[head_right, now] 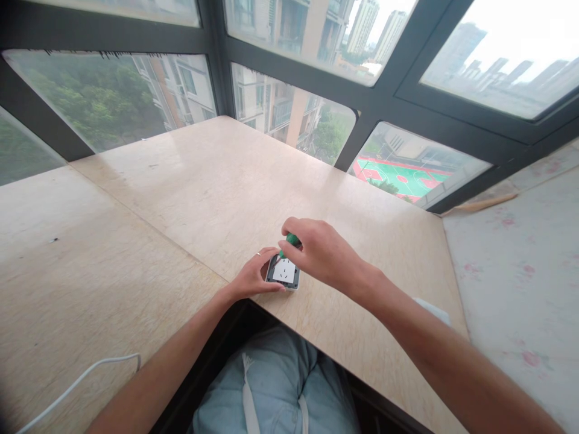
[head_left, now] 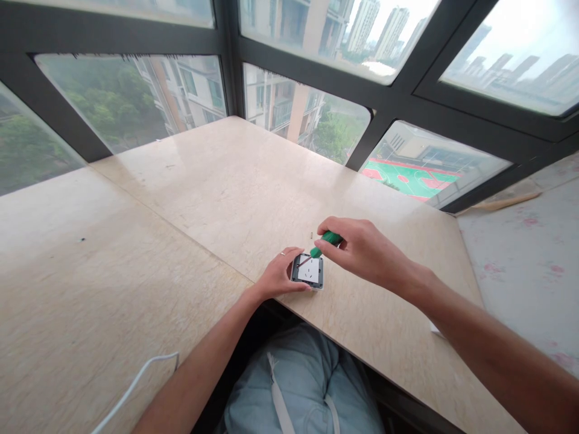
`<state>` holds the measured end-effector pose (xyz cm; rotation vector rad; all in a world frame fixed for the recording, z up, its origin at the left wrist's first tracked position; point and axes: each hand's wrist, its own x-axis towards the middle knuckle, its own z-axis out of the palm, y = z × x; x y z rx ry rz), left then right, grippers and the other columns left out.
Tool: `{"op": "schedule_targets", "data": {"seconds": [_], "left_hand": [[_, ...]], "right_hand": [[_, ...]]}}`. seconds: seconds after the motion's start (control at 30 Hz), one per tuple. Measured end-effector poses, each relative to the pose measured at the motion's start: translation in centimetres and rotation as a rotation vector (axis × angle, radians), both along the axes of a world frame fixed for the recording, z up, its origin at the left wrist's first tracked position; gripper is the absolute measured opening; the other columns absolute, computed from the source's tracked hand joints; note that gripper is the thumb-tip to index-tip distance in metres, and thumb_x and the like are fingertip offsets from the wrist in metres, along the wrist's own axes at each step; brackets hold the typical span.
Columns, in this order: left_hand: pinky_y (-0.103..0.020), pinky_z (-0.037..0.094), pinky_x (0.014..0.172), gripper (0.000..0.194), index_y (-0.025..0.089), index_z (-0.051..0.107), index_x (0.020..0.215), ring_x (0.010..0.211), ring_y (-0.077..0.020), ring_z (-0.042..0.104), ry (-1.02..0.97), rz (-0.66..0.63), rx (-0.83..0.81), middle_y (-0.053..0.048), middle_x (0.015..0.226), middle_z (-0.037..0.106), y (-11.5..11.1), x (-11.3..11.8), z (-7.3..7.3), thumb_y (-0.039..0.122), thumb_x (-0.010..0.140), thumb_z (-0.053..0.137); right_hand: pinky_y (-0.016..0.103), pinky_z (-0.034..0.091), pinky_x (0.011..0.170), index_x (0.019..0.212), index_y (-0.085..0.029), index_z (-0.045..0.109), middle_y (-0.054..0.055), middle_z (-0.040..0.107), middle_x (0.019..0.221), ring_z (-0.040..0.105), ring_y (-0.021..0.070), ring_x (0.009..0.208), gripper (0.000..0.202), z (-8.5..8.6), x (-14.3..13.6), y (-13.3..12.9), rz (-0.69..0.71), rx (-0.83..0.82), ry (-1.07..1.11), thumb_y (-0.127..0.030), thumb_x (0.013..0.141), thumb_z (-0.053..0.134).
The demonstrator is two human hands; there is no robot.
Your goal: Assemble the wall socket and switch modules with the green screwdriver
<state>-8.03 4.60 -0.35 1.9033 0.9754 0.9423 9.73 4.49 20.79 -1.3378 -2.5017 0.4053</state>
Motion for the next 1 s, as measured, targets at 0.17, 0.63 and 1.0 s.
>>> {"op": "schedule_targets", "data": {"seconds": [0.17, 0.63, 1.0], "left_hand": [[-0.050, 0.042, 0.112, 0.093, 0.022, 0.051, 0.141, 0.131, -0.0345, 0.052, -0.014, -0.004, 0.008, -0.014, 0.141, 0.054, 0.00, -0.01, -0.10, 0.052, 0.062, 0.090], [-0.051, 0.040, 0.114, 0.092, 0.022, 0.050, 0.141, 0.133, -0.0349, 0.050, -0.015, -0.011, 0.007, -0.015, 0.142, 0.054, 0.02, -0.05, -0.06, 0.051, 0.063, 0.090], [-0.050, 0.041, 0.114, 0.090, 0.022, 0.051, 0.139, 0.132, -0.0339, 0.051, -0.020, -0.014, 0.004, -0.015, 0.140, 0.055, 0.06, 0.07, -0.05, 0.049, 0.063, 0.090]], "right_hand": [[0.027, 0.039, 0.066, 0.091, -0.017, 0.063, 0.004, 0.069, 0.081, 0.059, 0.0158, 0.071, 0.010, -0.53, 0.04, 0.16, -0.003, -0.010, -0.025, -0.023, 0.092, 0.055], [0.028, 0.042, 0.068, 0.090, -0.016, 0.063, 0.005, 0.065, 0.084, 0.058, 0.0158, 0.072, 0.011, -0.79, 0.52, 0.63, 0.043, -0.002, -0.052, -0.013, 0.083, 0.054], [0.030, 0.046, 0.073, 0.091, -0.017, 0.063, 0.007, 0.065, 0.090, 0.061, 0.0185, 0.079, 0.015, -0.83, 0.89, 0.88, 0.045, 0.000, -0.072, -0.011, 0.081, 0.055]]}}
